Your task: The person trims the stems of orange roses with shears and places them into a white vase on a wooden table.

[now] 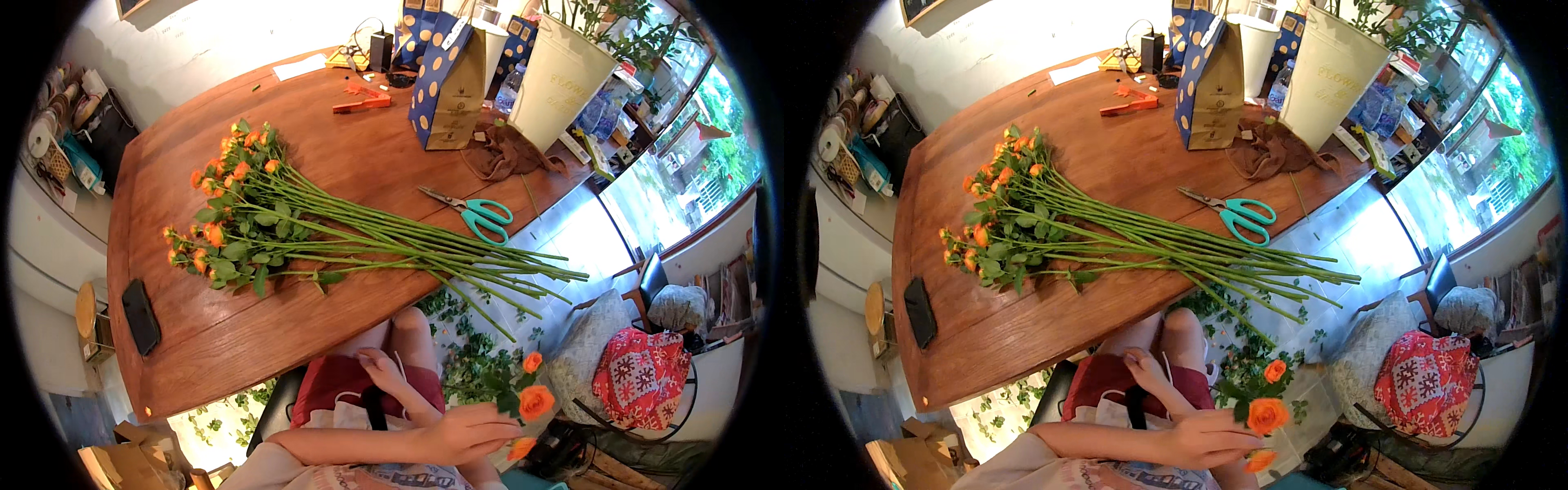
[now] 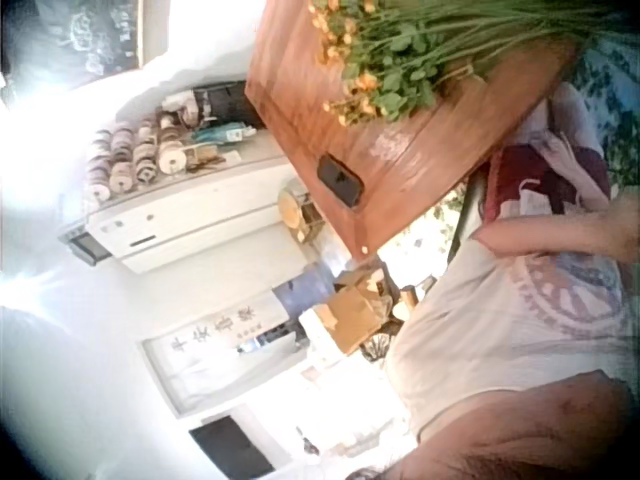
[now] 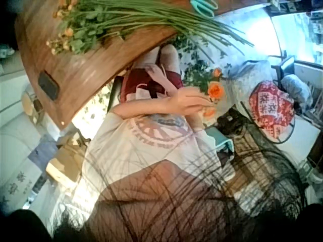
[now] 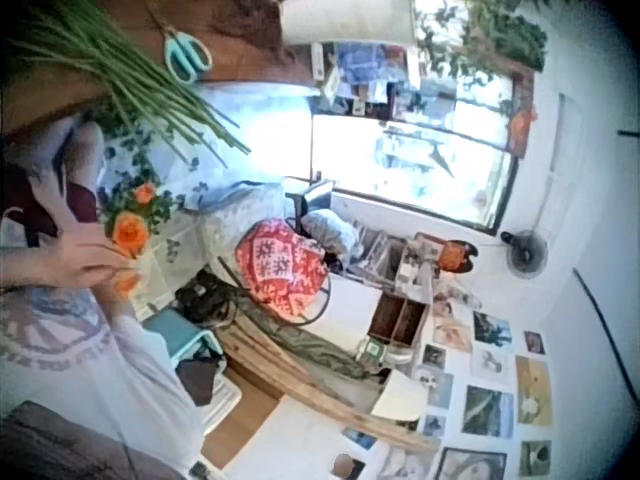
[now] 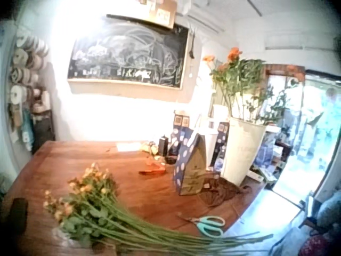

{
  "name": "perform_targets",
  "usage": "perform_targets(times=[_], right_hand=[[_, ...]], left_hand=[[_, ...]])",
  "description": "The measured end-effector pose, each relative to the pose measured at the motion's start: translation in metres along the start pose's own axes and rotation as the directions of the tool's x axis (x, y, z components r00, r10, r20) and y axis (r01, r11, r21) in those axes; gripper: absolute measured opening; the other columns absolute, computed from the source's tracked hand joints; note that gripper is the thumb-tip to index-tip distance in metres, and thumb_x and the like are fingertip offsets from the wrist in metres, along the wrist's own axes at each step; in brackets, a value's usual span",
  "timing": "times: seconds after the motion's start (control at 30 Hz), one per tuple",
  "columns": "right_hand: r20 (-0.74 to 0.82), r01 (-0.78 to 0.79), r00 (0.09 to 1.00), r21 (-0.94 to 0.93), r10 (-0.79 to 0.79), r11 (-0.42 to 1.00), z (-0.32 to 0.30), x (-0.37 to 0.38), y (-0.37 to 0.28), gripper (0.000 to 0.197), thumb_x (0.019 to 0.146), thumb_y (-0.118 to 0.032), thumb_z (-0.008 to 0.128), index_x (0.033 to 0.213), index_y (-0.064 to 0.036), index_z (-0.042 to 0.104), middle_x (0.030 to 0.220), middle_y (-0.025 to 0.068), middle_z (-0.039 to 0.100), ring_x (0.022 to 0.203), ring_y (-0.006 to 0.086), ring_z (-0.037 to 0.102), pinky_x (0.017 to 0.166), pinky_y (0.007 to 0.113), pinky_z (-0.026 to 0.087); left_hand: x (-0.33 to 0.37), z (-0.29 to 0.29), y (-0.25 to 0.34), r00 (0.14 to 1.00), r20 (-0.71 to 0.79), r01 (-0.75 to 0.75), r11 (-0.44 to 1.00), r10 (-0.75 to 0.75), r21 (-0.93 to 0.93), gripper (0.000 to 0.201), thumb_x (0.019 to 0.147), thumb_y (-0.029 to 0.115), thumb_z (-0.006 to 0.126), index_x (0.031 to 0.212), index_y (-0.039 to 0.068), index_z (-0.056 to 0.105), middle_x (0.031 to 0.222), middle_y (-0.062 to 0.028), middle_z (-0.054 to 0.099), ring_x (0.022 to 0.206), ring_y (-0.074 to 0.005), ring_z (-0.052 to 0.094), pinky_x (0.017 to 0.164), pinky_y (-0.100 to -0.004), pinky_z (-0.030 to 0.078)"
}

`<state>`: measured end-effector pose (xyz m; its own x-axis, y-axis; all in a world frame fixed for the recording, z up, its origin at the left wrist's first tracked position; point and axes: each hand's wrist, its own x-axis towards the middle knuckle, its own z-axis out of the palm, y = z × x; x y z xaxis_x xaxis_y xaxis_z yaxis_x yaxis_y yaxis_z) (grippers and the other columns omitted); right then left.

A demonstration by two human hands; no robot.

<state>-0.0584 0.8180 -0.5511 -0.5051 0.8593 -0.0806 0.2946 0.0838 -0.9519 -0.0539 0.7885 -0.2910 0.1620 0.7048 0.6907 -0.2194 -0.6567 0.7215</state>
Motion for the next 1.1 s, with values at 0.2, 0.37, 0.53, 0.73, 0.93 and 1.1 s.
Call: perform_targets(times=[0.2, 0.37, 0.53, 0.73, 0.93, 1.1], right_hand=[[-0.04, 0.376, 0.91, -0.338, -0.413, 0.863, 0.014, 0.041, 0.056, 0.02, 0.086, -0.016, 0.057, 0.099, -0.0013, 0.058, 0.096, 0.0159, 0.062, 0.087, 0.0313, 0.058, 0.075, 0.034, 0.046], [0.053, 0.204, 0.979, -0.211, -0.198, 0.956, 0.001, 0.003, 0.031, 0.019, 0.086, -0.016, 0.057, 0.097, -0.0016, 0.059, 0.094, 0.0157, 0.062, 0.085, 0.0318, 0.059, 0.074, 0.035, 0.046], [0.059, 0.18, 0.983, -0.201, -0.172, 0.963, -0.011, 0.003, 0.026, 0.018, 0.086, -0.016, 0.057, 0.096, -0.0018, 0.059, 0.091, 0.0155, 0.063, 0.083, 0.0323, 0.059, 0.072, 0.035, 0.046], [0.111, 0.209, 0.975, -0.189, -0.19, 0.959, -0.018, 0.023, 0.02, 0.017, 0.085, -0.016, 0.058, 0.094, -0.0021, 0.06, 0.089, 0.0154, 0.063, 0.08, 0.0329, 0.059, 0.07, 0.035, 0.047], [0.39, 0.247, 0.881, 0.099, -0.266, 0.964, -0.061, -0.008, -0.093, 0.016, 0.085, -0.016, 0.058, 0.091, -0.0023, 0.061, 0.086, 0.0152, 0.064, 0.078, 0.0336, 0.059, 0.068, 0.036, 0.047], [-0.294, 0.033, 0.955, -0.055, -0.048, 0.998, -0.146, -0.081, -0.17, 0.006, 0.078, -0.007, 0.061, 0.08, -0.0017, 0.064, 0.072, 0.0109, 0.063, 0.064, 0.022, 0.061, 0.061, 0.033, 0.048]], left_hand=[[-0.009, -0.034, -0.001, 0.984, 0.006, 0.176, 0.984, -0.176, 0.024, 0.022, 0.073, -0.003, 0.063, 0.095, 0.0, 0.062, 0.094, -0.0136, 0.063, 0.084, -0.0258, 0.061, 0.072, -0.0336, 0.049], [-0.015, -0.055, -0.005, 0.866, -0.245, 0.359, 0.883, -0.436, -0.303, 0.007, 0.077, -0.001, 0.066, 0.082, 0.0, 0.061, 0.083, -0.0142, 0.064, 0.077, -0.024, 0.061, 0.071, -0.0347, 0.049], [-0.004, -0.067, -0.011, 0.944, -0.17, 0.252, 0.95, -0.283, -0.183, 0.008, 0.076, -0.002, 0.066, 0.08, 0.001, 0.06, 0.083, -0.0125, 0.063, 0.081, -0.0236, 0.059, 0.078, -0.0361, 0.047], [0.001, -0.059, -0.011, 0.931, -0.241, 0.185, 0.924, -0.273, -0.334, 0.012, 0.079, -0.005, 0.06, 0.086, 0.001, 0.053, 0.096, -0.0144, 0.056, 0.081, -0.0249, 0.058, 0.077, -0.0366, 0.047], [0.014, -0.07, -0.023, 0.871, -0.378, 0.199, 0.928, -0.315, -0.313, 0.012, 0.085, -0.001, 0.053, 0.09, 0.004, 0.043, 0.096, -0.0134, 0.052, 0.073, -0.0215, 0.054, 0.068, -0.0331, 0.046], [0.019, -0.073, -0.043, 0.874, -0.334, 0.166, 0.861, -0.354, -0.48, 0.01, 0.087, -0.005, 0.048, 0.093, 0.002, 0.044, 0.097, -0.0139, 0.051, 0.071, -0.0181, 0.054, 0.067, -0.0309, 0.048]])
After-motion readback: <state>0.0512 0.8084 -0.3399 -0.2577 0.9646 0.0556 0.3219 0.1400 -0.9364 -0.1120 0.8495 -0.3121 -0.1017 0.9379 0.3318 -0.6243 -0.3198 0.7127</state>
